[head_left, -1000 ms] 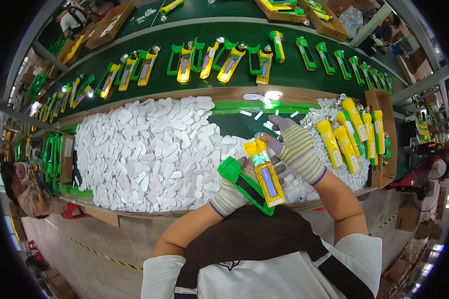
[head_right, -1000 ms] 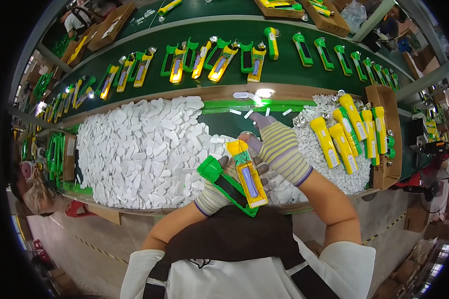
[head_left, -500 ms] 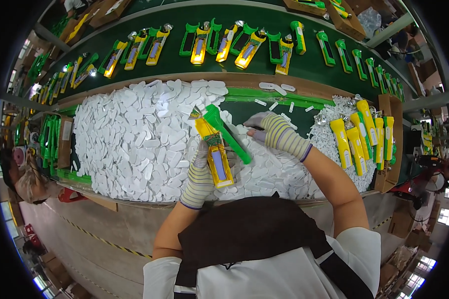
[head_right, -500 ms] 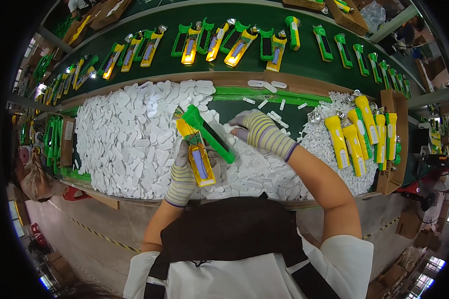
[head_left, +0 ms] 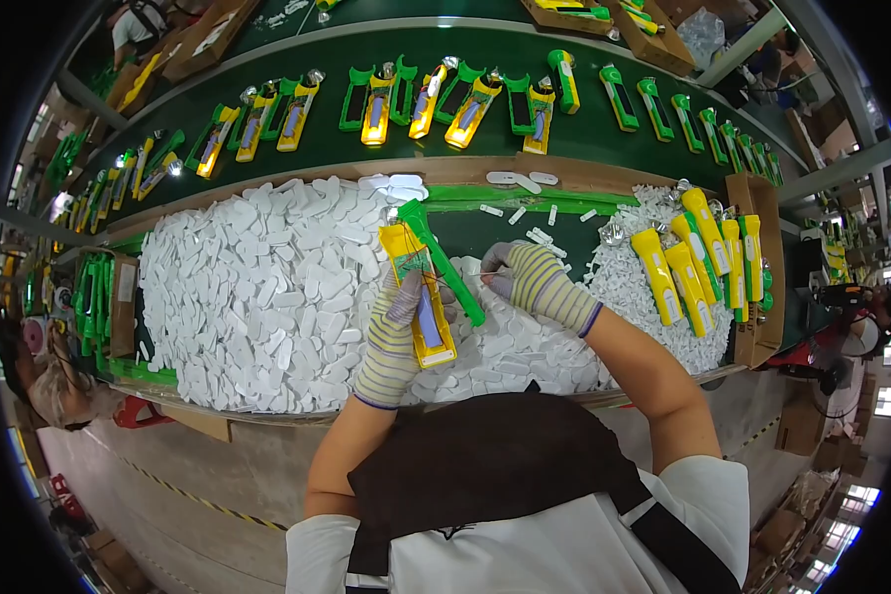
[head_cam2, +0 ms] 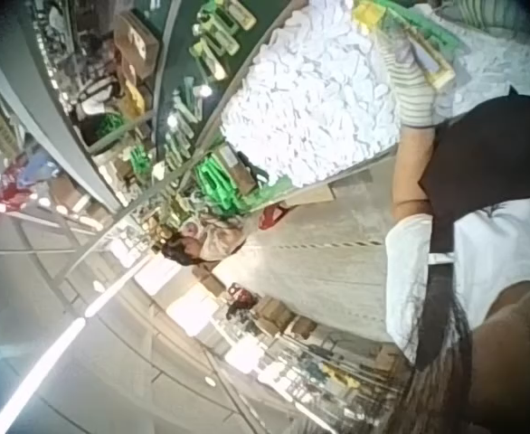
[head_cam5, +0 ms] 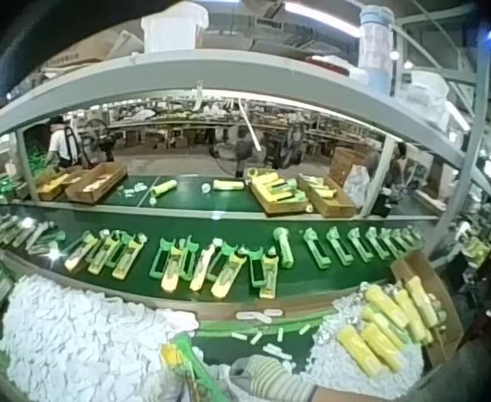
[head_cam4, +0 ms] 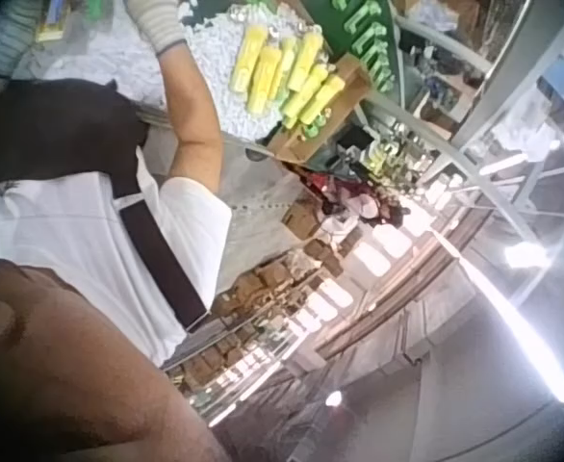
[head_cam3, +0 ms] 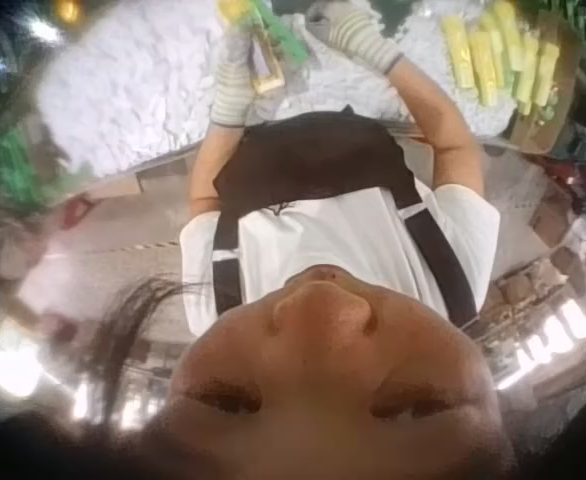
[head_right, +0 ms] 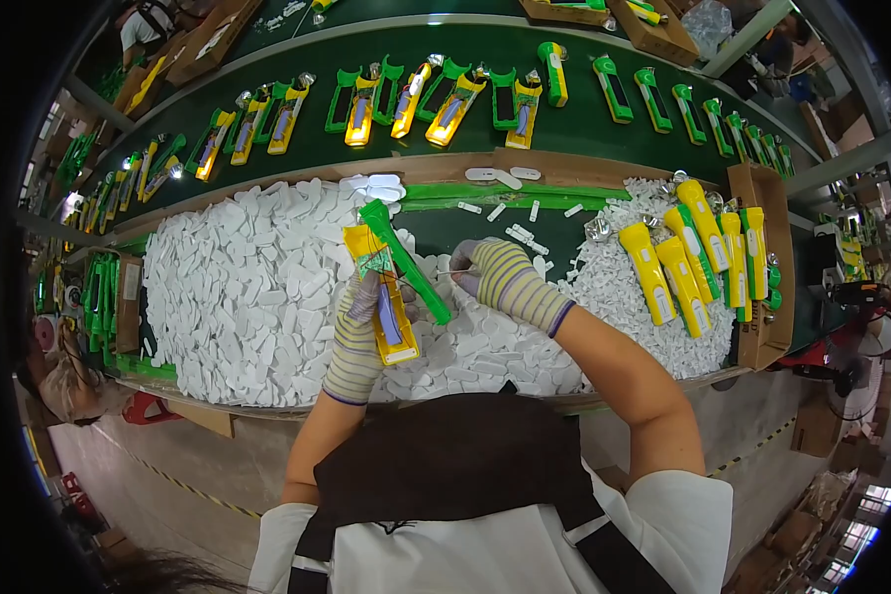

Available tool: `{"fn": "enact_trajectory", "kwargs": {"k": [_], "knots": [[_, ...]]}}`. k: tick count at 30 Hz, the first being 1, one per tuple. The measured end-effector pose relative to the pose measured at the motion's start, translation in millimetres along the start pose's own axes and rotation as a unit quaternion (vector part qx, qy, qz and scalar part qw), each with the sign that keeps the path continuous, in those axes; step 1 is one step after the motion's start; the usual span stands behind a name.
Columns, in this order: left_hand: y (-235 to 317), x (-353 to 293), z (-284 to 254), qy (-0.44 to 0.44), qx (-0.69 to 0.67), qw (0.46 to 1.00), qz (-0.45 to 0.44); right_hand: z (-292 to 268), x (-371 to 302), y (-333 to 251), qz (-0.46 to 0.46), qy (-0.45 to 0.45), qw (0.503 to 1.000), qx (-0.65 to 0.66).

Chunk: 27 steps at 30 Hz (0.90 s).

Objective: Assembling components of handheld flashlights on a factory production line.

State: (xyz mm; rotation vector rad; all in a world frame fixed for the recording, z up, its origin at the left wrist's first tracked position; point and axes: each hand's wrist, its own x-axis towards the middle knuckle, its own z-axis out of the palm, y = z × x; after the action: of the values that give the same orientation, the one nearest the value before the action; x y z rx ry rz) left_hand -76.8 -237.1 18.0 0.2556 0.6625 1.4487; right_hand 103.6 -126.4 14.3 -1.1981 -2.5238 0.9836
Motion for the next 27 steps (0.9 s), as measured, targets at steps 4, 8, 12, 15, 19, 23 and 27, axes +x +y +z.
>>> {"fn": "enact_trajectory", "kwargs": {"k": [4,8,12,15,19,23,27], "knots": [[-0.6,-3.4,17.5,0.010,0.079,0.997,0.021,-20.9,-18.6,-3.2,-0.127,0.163,0.978,0.035],[-0.9,-0.1,39.7,0.022,0.177,0.984,-0.023,-47.4,-30.1,-14.6,-0.158,0.229,0.960,0.037],[-10.8,6.3,44.8,-0.017,0.234,0.972,0.029,-67.5,-34.4,-47.3,-0.048,0.148,0.971,0.183],[-20.4,13.4,37.1,-0.048,0.363,0.925,0.104,-80.6,-24.4,-55.9,-0.101,0.096,0.982,0.125],[-24.2,17.7,40.3,-0.041,0.441,0.887,0.130,-87.7,-20.0,-76.0,-0.074,0.018,0.993,0.092],[-32.2,24.3,38.6,-0.024,0.482,0.841,0.245,-75.5,-7.0,-74.8,-0.030,0.020,0.997,0.075],[-25.2,23.3,41.0,-0.052,0.555,0.789,0.258,-65.1,-9.6,-68.3,-0.045,0.025,0.992,0.117]]}}
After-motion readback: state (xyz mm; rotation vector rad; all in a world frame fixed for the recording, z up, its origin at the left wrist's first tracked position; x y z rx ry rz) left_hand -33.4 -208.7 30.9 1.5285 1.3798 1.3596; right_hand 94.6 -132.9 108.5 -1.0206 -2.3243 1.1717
